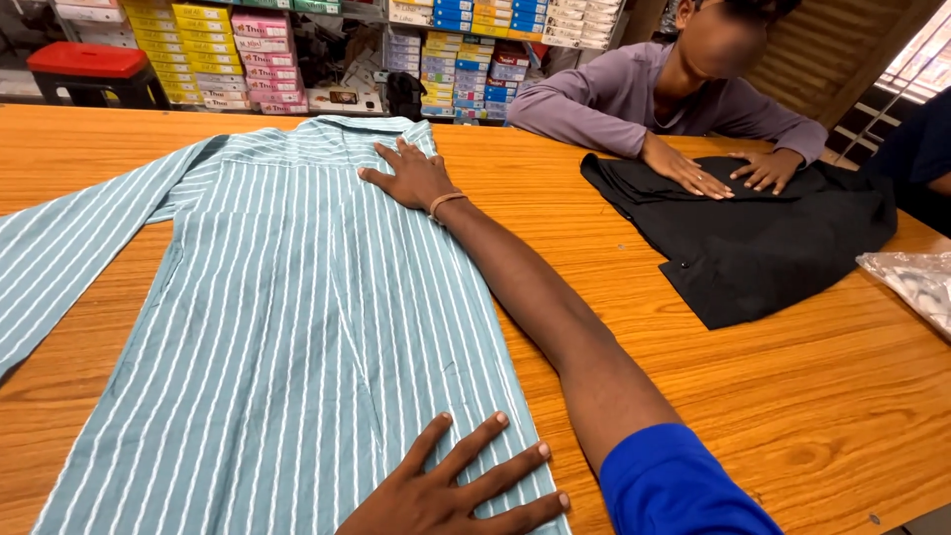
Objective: The recorder is folding a long-sleeved striped shirt on a wooden table.
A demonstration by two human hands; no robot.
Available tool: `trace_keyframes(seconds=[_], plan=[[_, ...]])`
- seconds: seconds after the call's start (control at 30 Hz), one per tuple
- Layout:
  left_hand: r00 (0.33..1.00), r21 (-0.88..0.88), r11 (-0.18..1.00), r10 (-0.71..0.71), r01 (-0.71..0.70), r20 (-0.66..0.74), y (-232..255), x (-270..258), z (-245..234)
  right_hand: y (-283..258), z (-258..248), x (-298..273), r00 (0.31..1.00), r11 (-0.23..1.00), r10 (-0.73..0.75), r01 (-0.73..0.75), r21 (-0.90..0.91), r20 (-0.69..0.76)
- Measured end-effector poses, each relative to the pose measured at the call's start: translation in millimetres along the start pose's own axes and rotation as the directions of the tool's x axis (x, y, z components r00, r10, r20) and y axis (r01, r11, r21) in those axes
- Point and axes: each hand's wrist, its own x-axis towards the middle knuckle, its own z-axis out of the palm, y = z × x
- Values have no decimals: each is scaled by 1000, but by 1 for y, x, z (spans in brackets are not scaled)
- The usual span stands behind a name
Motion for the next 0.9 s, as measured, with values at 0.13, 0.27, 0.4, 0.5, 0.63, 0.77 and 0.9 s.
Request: trace_keyframes(seconds=[0.13,0.27,0.4,0.5,0.63,0.77,0.9], plan=[[1000,-10,1000,-6,6,8,1,1,-3,-1,0,0,1000,1000,-1,1,3,-4],[1000,0,1000,-3,3,12,2,1,-3,2,4,3,1000,1000,-7,7,4,-11],[1000,0,1000,-4,4,7,3,2,-10,4,4,3,1000,1000,-13,13,4,-15],[999,32,999,-22,23,-36,7,-2,-16,1,4,0,999,1000,-19,19,-8,-34],[998,38,999,-24,26,-62,9,-3,-21,-2,0,-3,999,1000,-13,12,-22,-42],[998,50,999,-16,20,-63,9,-3,-24,3,6,4,999,1000,-19,18,-19,-46],[997,71,997,-13,18,-70,9,-3,-23,0,2,1,999,1000,-15,15,-19,-34]])
